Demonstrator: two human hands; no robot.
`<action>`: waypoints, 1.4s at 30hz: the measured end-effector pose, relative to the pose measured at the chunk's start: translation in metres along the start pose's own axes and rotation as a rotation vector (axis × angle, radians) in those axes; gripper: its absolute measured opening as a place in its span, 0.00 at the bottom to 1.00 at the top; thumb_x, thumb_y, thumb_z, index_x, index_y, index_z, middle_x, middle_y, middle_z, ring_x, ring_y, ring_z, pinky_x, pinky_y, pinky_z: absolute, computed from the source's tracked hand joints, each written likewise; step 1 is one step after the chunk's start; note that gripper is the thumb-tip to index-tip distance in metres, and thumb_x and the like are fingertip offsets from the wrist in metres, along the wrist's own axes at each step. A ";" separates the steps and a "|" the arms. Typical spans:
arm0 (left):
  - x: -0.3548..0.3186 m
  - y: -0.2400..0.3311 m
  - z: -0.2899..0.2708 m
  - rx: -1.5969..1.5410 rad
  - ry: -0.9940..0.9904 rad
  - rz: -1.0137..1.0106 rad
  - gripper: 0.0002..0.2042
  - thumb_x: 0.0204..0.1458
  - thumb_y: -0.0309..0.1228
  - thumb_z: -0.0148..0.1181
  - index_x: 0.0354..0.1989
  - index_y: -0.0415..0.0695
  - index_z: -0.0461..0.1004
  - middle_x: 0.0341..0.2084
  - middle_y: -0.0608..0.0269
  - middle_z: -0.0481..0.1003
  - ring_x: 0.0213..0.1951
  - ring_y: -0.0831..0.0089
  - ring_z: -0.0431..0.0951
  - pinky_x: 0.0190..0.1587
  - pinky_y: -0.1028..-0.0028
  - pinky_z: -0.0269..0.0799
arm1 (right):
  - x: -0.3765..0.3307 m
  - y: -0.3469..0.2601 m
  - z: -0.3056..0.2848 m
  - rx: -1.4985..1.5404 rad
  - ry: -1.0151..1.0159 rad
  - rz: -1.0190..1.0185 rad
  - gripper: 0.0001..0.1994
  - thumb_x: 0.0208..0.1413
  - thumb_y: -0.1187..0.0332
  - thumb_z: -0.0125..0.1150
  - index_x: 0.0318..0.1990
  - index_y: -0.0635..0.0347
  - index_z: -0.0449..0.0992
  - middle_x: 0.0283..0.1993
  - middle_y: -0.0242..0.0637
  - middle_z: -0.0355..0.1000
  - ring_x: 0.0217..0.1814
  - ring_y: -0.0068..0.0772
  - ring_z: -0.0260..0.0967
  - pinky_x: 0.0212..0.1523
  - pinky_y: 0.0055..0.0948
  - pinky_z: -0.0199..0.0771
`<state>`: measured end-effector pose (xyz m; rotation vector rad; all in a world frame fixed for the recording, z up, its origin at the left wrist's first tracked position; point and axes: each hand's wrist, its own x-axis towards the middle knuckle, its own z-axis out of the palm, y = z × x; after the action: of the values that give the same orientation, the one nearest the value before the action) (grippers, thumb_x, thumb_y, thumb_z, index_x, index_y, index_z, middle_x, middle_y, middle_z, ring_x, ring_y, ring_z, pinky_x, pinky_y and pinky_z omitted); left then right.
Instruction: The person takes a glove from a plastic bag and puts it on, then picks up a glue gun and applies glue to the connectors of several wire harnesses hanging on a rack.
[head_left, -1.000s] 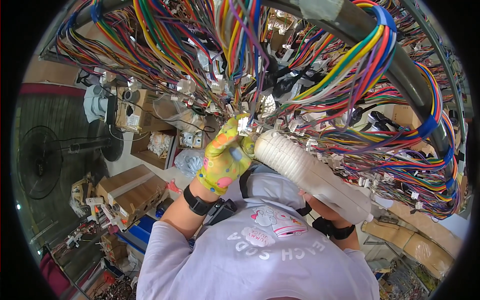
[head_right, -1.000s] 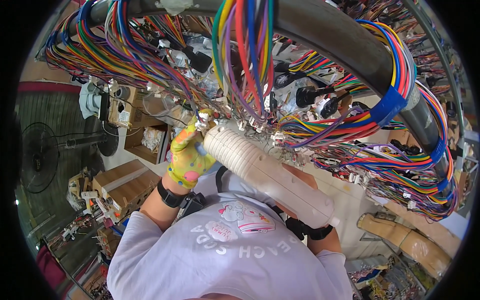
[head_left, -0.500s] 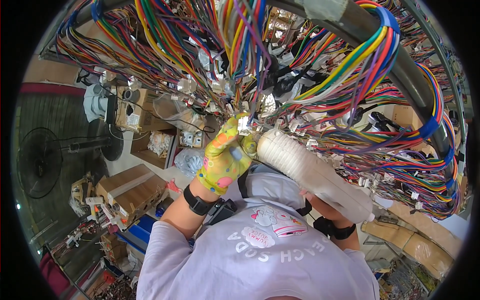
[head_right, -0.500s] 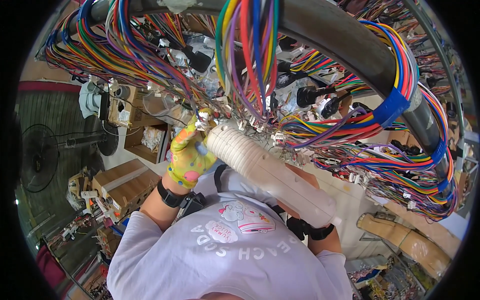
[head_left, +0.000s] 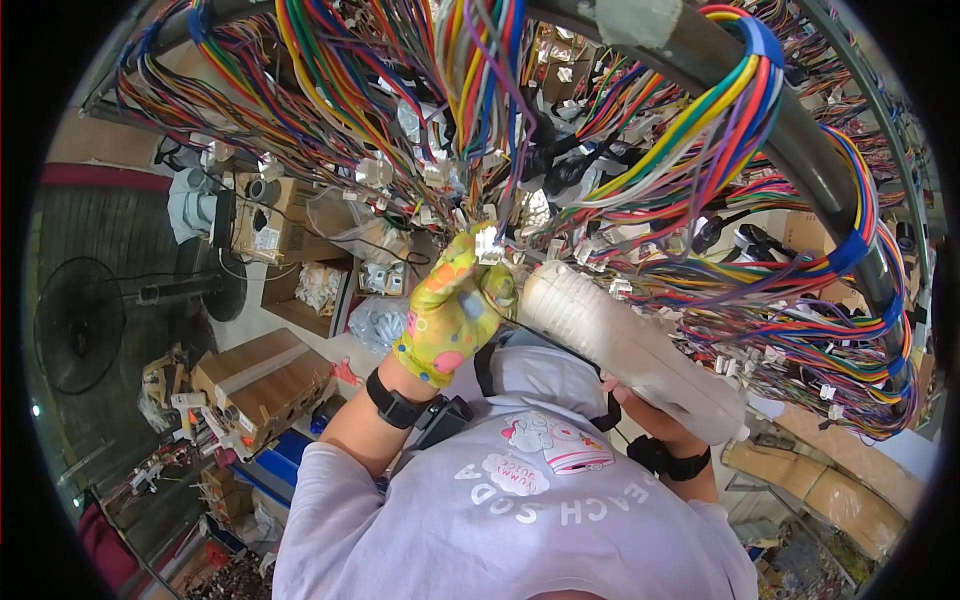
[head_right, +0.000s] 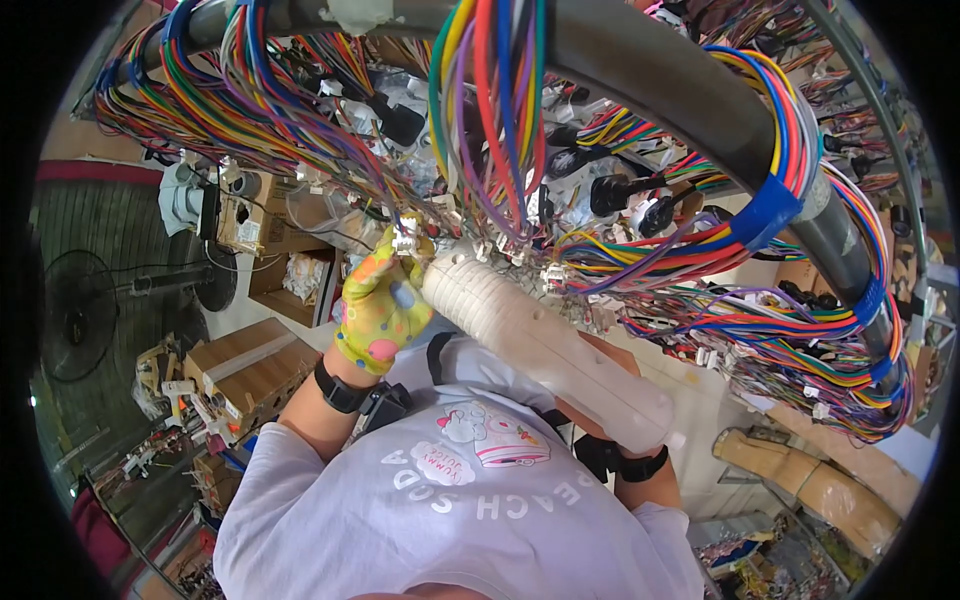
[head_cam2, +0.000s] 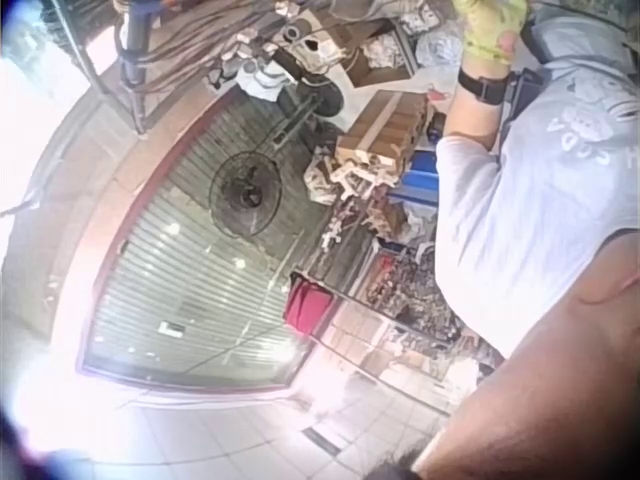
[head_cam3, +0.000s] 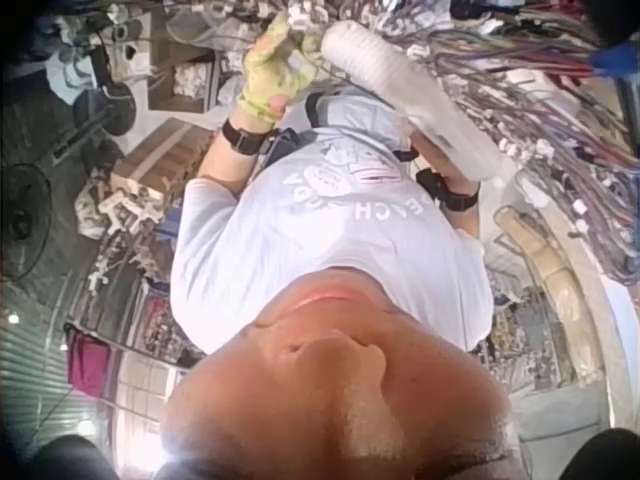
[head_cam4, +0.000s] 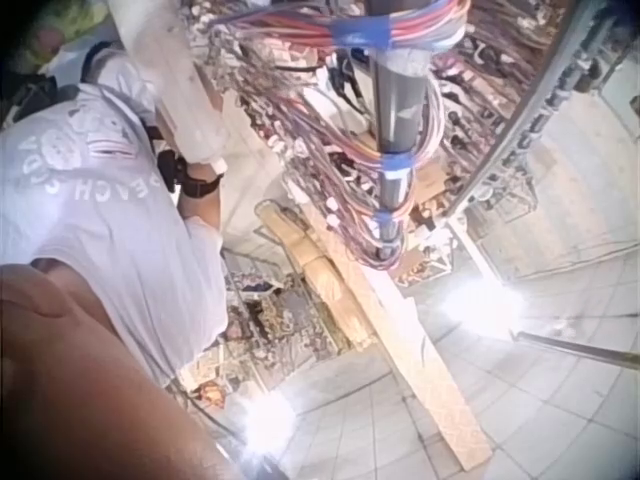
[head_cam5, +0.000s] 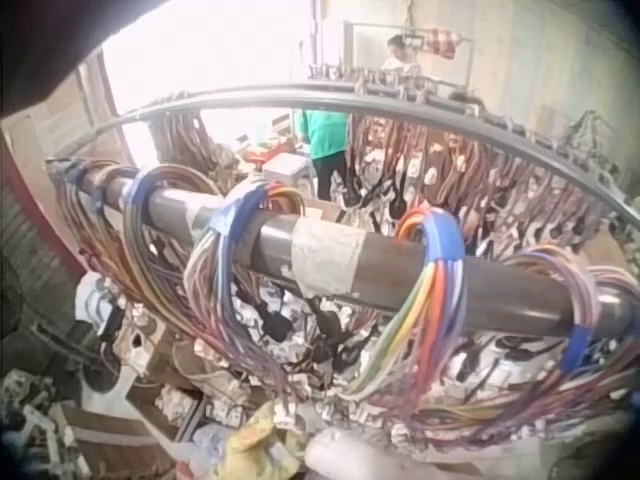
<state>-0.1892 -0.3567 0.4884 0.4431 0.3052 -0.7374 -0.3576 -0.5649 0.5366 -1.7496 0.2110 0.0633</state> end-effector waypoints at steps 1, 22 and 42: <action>0.004 -0.001 -0.003 0.009 -0.075 0.019 0.23 0.47 0.35 0.59 0.53 0.46 0.67 0.38 0.62 0.73 0.34 0.72 0.72 0.37 0.75 0.67 | 0.000 -0.001 -0.002 -0.017 -0.019 -0.011 0.14 0.49 0.77 0.59 0.45 0.67 0.71 0.35 0.38 0.73 0.40 0.30 0.71 0.44 0.29 0.69; 0.018 0.018 -0.020 0.365 -0.239 -0.172 0.24 0.51 0.36 0.57 0.55 0.40 0.64 0.49 0.56 0.70 0.48 0.66 0.71 0.49 0.71 0.66 | -0.028 -0.019 0.005 -0.391 0.161 0.085 0.29 0.32 0.66 0.76 0.47 0.57 0.72 0.44 0.39 0.73 0.46 0.39 0.71 0.44 0.35 0.70; 0.018 -0.012 0.006 0.710 -0.426 -0.208 0.21 0.51 0.27 0.60 0.53 0.41 0.66 0.43 0.64 0.73 0.38 0.81 0.74 0.35 0.84 0.69 | -0.099 0.001 0.027 -0.123 0.443 0.161 0.23 0.36 0.76 0.69 0.45 0.64 0.72 0.42 0.40 0.72 0.45 0.35 0.70 0.43 0.30 0.69</action>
<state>-0.1844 -0.3780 0.4822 0.9122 -0.3348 -1.1187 -0.4530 -0.5281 0.5468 -1.8495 0.6831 -0.2002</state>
